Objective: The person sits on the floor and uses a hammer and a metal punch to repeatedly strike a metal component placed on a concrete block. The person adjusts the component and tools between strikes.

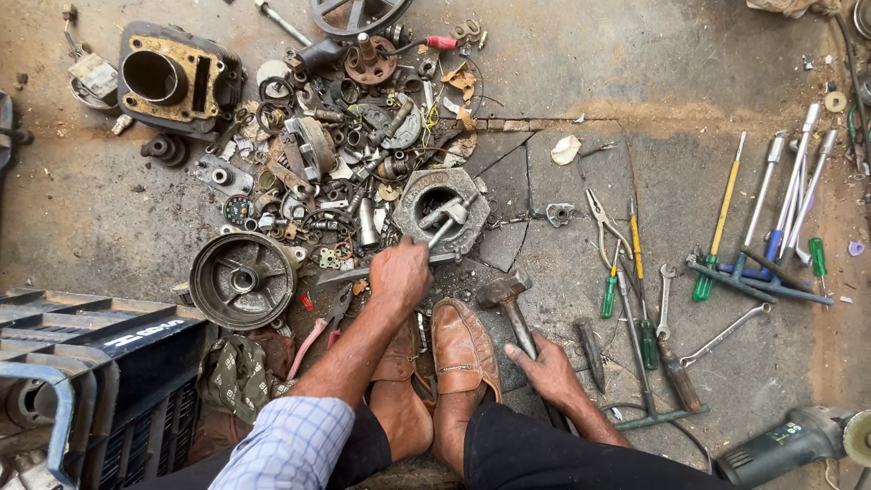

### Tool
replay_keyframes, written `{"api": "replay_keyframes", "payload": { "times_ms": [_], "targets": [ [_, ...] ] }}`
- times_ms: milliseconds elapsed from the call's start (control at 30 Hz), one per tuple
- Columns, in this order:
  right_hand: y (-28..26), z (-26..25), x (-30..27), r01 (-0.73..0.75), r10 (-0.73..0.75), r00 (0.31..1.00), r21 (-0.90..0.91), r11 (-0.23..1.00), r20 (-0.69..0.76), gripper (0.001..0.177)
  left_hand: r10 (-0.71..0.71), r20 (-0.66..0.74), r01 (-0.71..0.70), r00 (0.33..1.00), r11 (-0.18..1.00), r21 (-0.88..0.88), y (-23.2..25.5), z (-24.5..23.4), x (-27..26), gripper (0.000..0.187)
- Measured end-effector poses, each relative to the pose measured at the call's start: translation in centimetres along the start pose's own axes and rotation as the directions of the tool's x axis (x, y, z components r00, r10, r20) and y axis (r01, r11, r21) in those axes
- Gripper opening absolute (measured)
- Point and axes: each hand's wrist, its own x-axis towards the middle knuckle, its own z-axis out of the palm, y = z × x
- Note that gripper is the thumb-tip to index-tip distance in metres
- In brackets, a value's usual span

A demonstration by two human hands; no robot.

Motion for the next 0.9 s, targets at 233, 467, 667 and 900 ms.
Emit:
{"api": "replay_keyframes", "payload": {
  "times_ms": [233, 467, 667, 900],
  "targets": [
    [0.1, 0.4, -0.2, -0.014, 0.014, 1.0, 0.051, 0.999, -0.005, 0.052, 0.064, -0.062, -0.065, 0.996, 0.998, -0.005, 0.1, -0.4, -0.5, 0.029],
    [0.1, 0.2, 0.5, -0.004, 0.004, 1.0, 0.043, 0.999, -0.008, 0.051, 0.014, 0.023, -0.012, 1.0, 0.996, -0.083, 0.1, -0.7, 0.1, 0.015],
    [0.8, 0.4, 0.8, -0.025, 0.025, 1.0, 0.075, 0.997, 0.006, 0.054, 0.017, -0.053, -0.024, 0.998, 0.989, -0.149, -0.9, 1.4, -0.5, 0.018],
    [1.2, 0.5, 1.0, -0.009, 0.009, 1.0, 0.051, 0.999, 0.001, 0.053, 0.005, -0.049, -0.015, 0.999, 0.975, -0.22, -0.5, 4.3, 1.9, 0.009]
  ]
}}
